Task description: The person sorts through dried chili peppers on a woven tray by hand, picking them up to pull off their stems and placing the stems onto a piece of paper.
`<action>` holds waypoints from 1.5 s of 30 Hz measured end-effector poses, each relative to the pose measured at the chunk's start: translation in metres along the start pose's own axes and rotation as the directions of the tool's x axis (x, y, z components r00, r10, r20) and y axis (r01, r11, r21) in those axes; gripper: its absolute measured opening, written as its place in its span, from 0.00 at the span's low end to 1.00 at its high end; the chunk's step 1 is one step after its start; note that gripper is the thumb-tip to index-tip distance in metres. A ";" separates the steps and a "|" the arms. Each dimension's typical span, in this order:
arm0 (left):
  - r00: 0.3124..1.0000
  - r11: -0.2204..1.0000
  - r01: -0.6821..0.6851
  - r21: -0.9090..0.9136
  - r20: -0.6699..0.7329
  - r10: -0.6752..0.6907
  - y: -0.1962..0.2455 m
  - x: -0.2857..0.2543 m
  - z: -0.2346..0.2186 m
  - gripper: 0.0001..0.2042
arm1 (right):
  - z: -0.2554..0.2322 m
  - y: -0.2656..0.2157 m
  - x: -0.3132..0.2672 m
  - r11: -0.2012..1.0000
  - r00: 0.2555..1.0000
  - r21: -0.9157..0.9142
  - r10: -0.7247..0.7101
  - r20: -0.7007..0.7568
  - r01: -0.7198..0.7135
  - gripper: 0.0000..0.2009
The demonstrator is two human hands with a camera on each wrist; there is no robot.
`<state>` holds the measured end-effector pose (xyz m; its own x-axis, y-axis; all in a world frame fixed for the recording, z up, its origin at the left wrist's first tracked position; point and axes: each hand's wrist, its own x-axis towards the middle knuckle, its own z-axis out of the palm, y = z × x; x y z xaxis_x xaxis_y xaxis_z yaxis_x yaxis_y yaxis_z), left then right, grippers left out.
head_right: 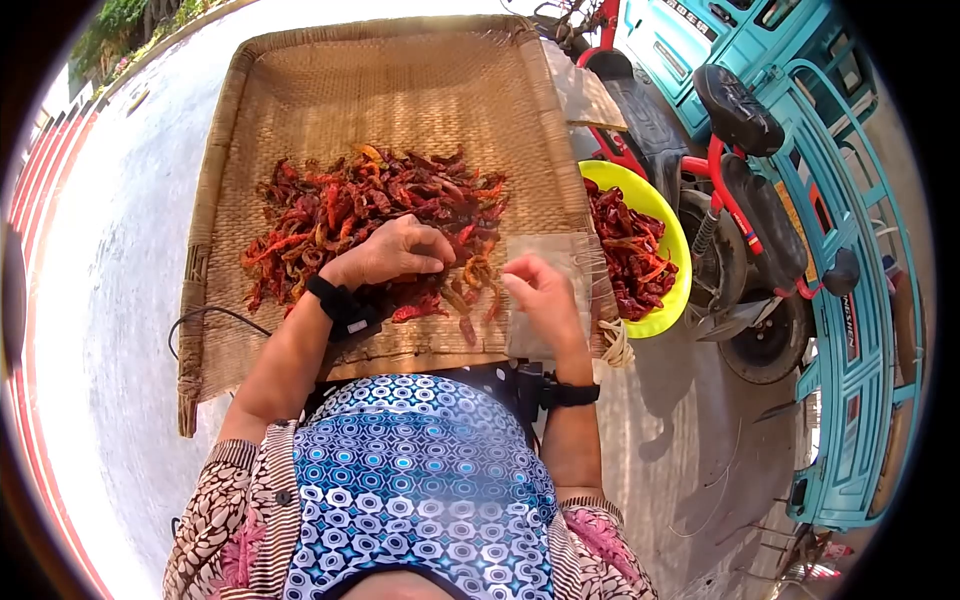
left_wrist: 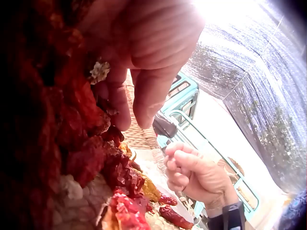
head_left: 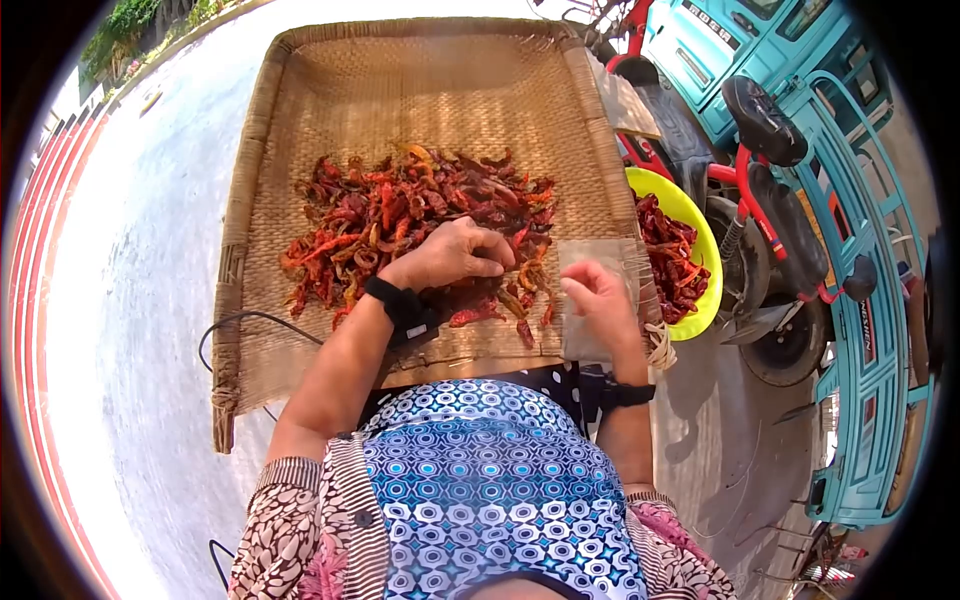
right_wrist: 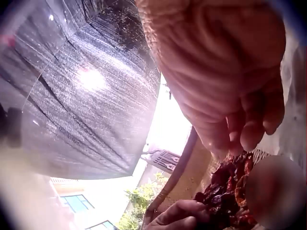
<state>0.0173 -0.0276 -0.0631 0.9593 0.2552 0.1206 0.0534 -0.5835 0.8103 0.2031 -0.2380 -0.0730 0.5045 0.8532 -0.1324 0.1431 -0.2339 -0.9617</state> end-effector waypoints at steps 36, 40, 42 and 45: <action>0.987 0.950 -0.140 0.278 0.116 0.112 -0.008 -0.002 0.005 0.10 | -0.039 -0.013 0.001 0.705 0.935 0.673 0.038 -0.352 0.225 0.14; 0.982 0.932 -0.149 0.331 0.159 0.100 -0.005 -0.001 0.005 0.09 | -0.023 -0.002 -0.004 0.920 0.993 0.388 -0.005 -0.115 0.049 0.12; 0.982 0.930 -0.144 0.338 0.162 0.093 -0.005 -0.001 0.006 0.08 | -0.008 0.001 -0.001 0.992 0.998 0.121 0.040 0.057 -0.047 0.12; 0.983 0.945 -0.157 0.287 0.133 0.123 -0.010 0.000 0.006 0.06 | 0.028 -0.022 -0.011 0.998 0.978 -0.060 -0.021 0.205 0.034 0.10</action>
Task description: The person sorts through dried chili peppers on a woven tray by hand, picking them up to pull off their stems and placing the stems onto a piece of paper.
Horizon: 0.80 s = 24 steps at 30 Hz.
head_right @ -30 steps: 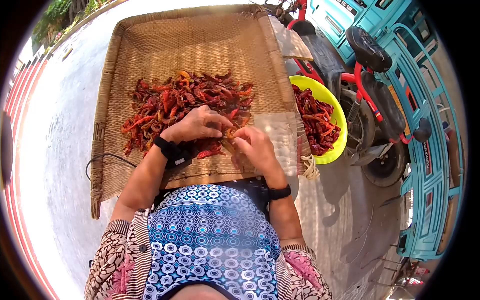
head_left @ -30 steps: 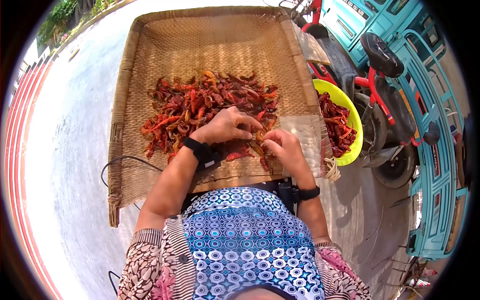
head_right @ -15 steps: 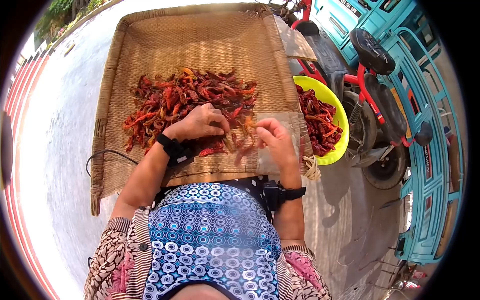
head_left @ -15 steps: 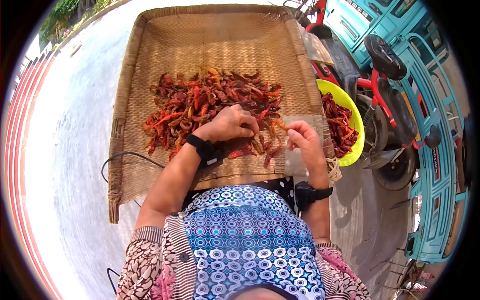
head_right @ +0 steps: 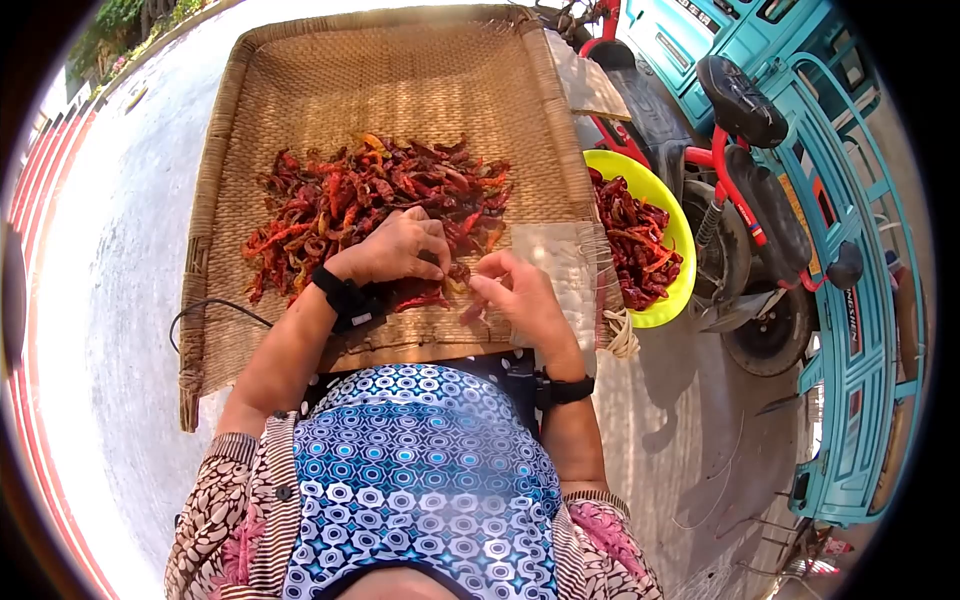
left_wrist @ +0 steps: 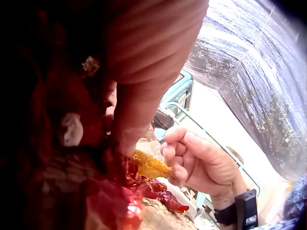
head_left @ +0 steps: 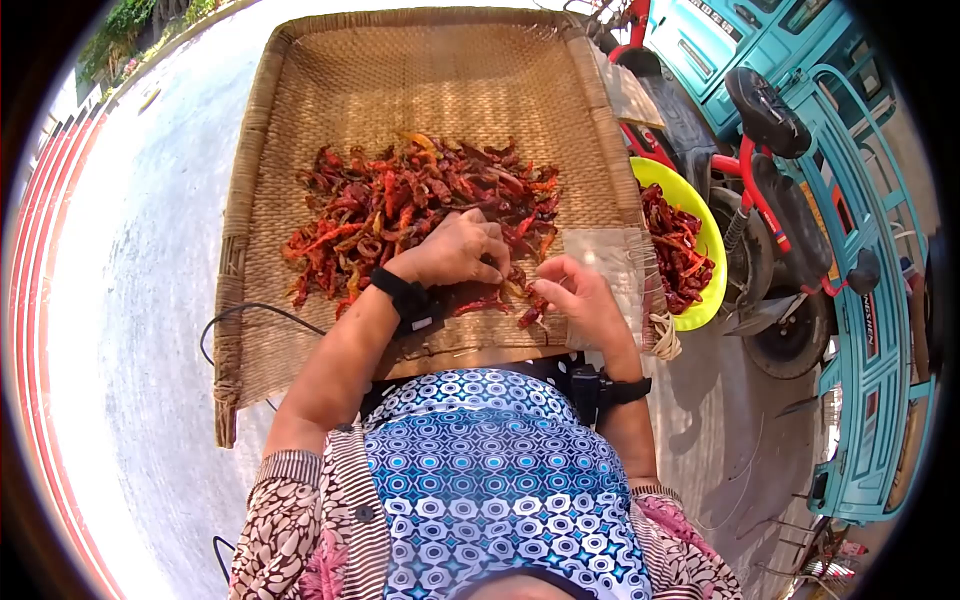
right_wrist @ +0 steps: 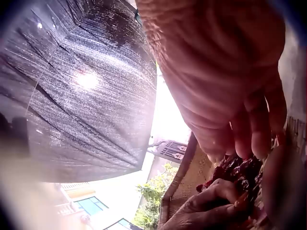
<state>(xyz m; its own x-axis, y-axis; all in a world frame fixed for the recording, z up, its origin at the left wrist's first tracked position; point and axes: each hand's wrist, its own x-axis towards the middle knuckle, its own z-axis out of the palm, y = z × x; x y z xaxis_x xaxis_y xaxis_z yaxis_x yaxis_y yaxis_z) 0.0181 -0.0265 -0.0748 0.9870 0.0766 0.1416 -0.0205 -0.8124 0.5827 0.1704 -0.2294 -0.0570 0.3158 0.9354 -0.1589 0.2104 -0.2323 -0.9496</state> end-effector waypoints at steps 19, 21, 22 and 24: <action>0.960 0.770 0.269 -0.579 0.093 -0.266 0.012 -0.004 -0.013 0.08 | -0.017 0.017 0.009 0.999 0.978 -0.037 -0.018 -0.208 0.011 0.10; 0.969 0.826 0.236 -0.511 0.056 -0.243 0.011 -0.004 -0.013 0.09 | -0.036 0.015 0.004 0.955 0.906 0.273 0.010 -0.423 0.117 0.12; 0.977 0.855 0.196 -0.480 0.020 -0.213 0.009 -0.004 -0.012 0.09 | -0.041 0.012 0.002 0.892 0.855 0.408 0.050 -0.516 0.194 0.13; 0.982 0.878 0.165 -0.450 -0.006 -0.187 0.008 -0.004 -0.011 0.10 | -0.047 0.009 -0.001 0.860 0.816 0.462 0.102 -0.569 0.215 0.17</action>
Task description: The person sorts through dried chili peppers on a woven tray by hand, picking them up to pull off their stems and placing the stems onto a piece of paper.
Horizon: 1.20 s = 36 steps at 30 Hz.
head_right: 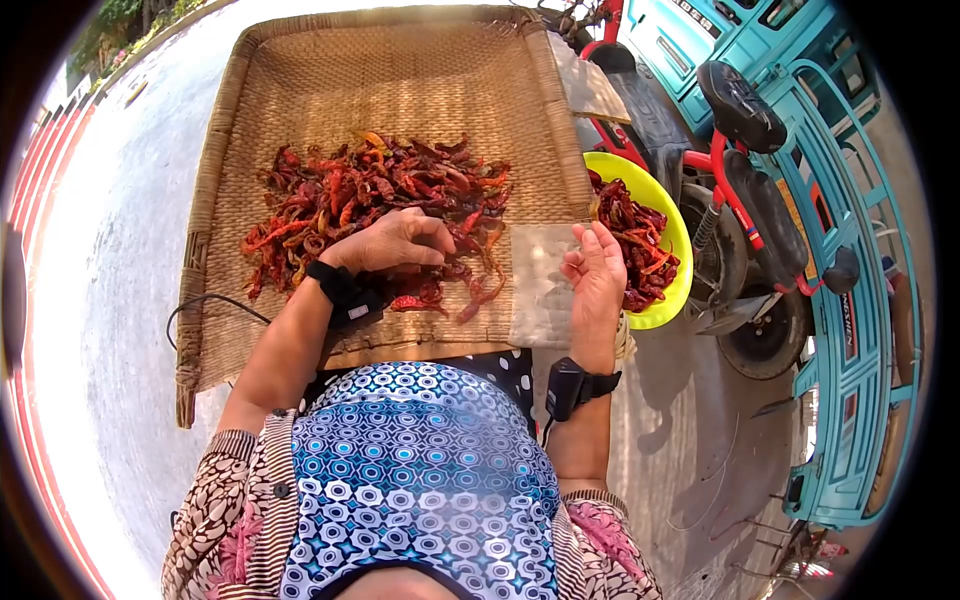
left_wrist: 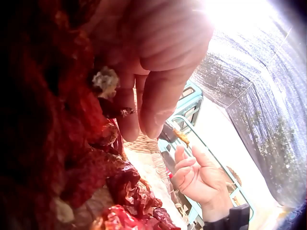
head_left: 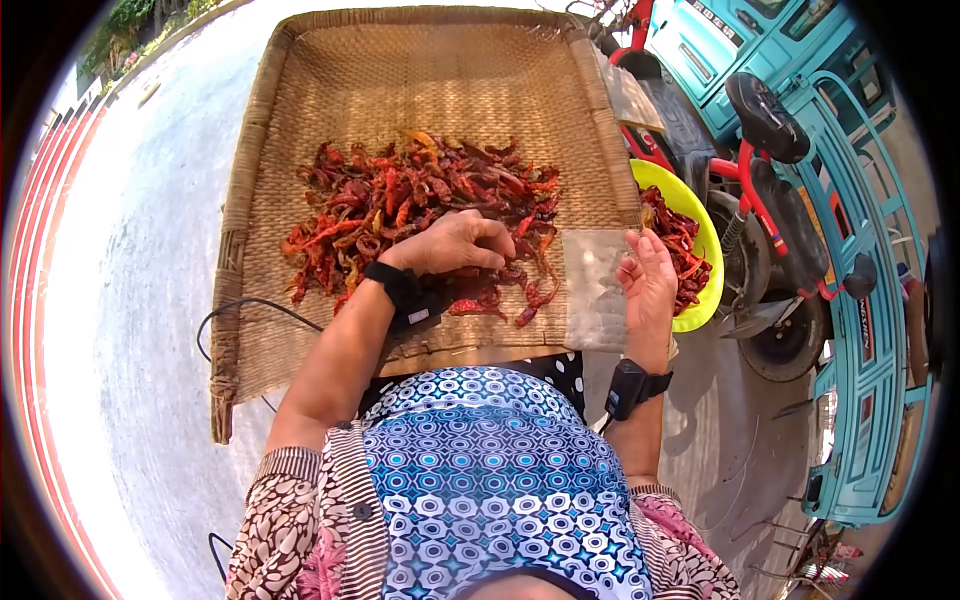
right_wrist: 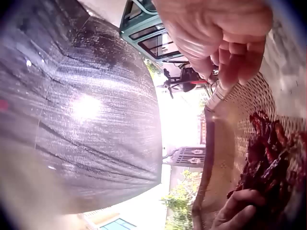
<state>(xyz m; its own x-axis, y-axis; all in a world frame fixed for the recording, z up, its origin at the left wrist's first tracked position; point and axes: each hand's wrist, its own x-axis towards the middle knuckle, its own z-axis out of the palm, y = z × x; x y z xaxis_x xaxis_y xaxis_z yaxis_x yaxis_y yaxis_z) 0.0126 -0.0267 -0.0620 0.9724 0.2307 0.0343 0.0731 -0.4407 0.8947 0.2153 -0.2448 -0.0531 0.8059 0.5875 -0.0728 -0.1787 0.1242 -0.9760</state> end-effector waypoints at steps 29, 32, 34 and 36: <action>0.990 0.981 -0.081 0.176 0.130 0.059 -0.016 0.004 -0.002 0.09 | 0.061 0.027 -0.030 0.960 0.787 -0.252 0.248 0.565 -0.121 0.06; 0.995 0.991 -0.020 0.136 0.100 0.006 -0.007 0.000 -0.001 0.10 | 0.040 0.027 -0.015 0.934 0.852 -0.358 0.199 0.484 -0.014 0.07; 0.993 0.997 0.007 0.080 0.113 -0.016 -0.007 0.001 -0.002 0.11 | 0.021 0.015 -0.002 0.947 0.894 -0.319 0.107 0.434 0.042 0.07; 0.995 0.998 -0.010 0.070 0.098 0.004 -0.007 0.001 -0.002 0.11 | 0.015 -0.007 -0.001 0.998 0.988 0.067 -0.008 0.152 -0.003 0.08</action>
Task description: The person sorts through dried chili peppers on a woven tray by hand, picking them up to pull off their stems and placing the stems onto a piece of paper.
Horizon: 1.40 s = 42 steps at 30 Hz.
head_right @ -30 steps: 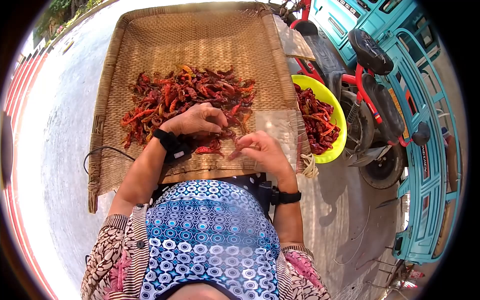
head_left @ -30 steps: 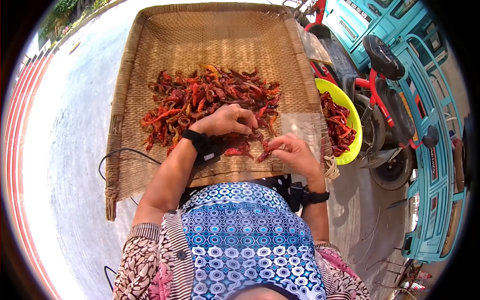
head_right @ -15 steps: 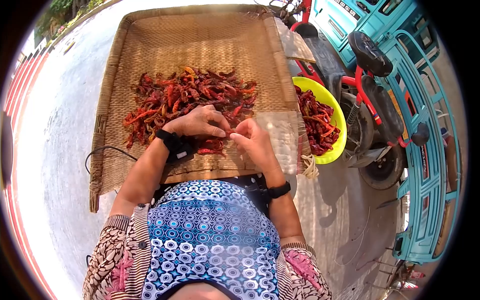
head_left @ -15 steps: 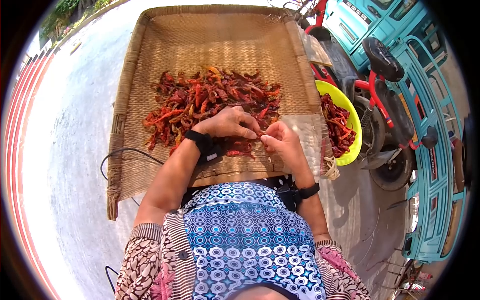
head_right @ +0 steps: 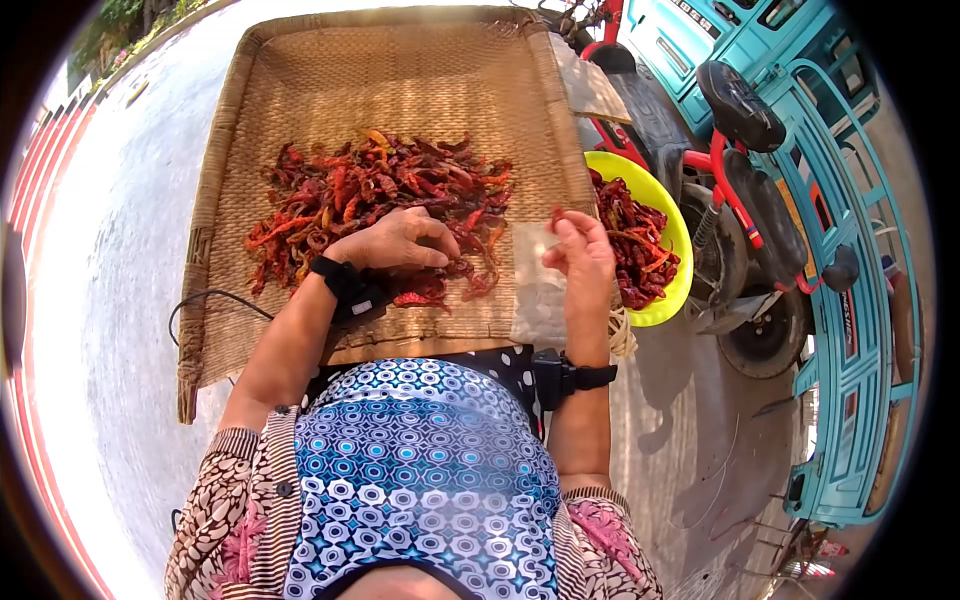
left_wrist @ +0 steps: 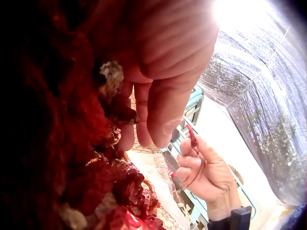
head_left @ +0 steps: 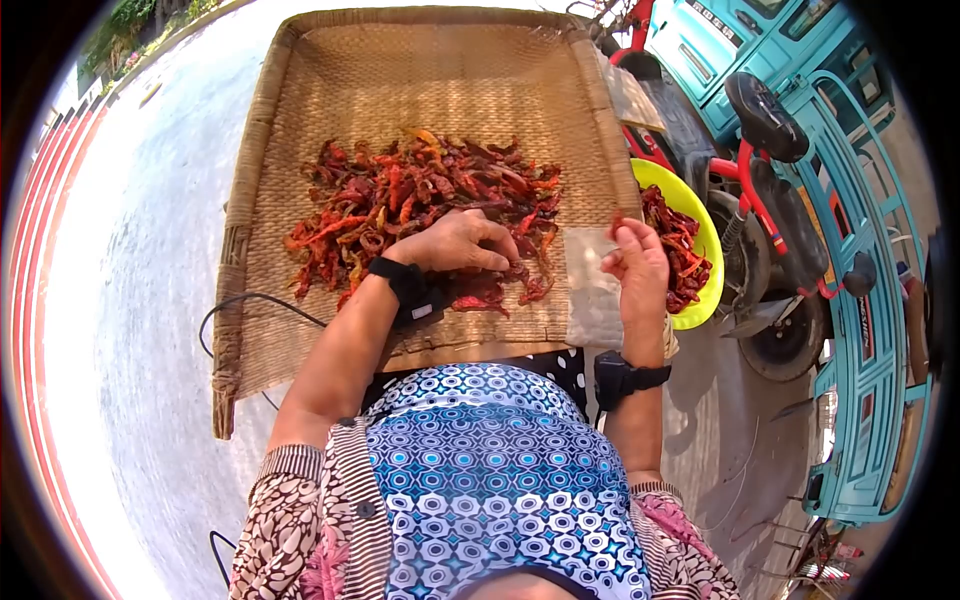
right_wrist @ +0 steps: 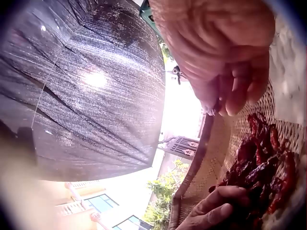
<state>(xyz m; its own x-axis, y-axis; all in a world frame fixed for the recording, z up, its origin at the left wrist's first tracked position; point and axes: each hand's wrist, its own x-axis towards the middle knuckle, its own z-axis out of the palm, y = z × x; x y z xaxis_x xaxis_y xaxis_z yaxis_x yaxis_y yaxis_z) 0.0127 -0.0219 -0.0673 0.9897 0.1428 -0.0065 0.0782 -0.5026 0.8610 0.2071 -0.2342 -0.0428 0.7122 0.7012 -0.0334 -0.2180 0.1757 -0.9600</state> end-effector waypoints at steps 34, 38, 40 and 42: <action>0.994 0.984 -0.096 0.149 -0.030 0.102 -0.011 0.002 0.004 0.11 | 0.013 0.024 -0.015 0.846 0.951 -0.527 0.098 0.295 0.076 0.06; 0.992 0.970 -0.115 0.216 -0.031 0.125 -0.011 0.002 0.005 0.11 | -0.013 0.000 0.005 0.745 0.915 -0.620 -0.391 -0.104 0.248 0.11; 0.992 0.979 -0.111 0.170 -0.045 0.120 -0.011 0.002 0.005 0.11 | -0.012 -0.001 0.005 0.621 0.824 -0.730 -0.548 -0.144 0.286 0.12; 0.992 0.985 -0.102 0.138 -0.053 0.110 -0.009 0.002 0.005 0.10 | -0.012 0.004 0.001 0.541 0.889 -0.807 -0.455 -0.042 0.238 0.12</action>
<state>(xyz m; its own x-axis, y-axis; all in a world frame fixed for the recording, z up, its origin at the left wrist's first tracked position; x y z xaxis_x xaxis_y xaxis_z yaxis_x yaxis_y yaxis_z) 0.0147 -0.0208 -0.0778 0.9846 0.1316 0.1154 -0.0073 -0.6276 0.7785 0.2151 -0.2407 -0.0495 0.7610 0.5144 0.3954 0.5900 -0.2952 -0.7515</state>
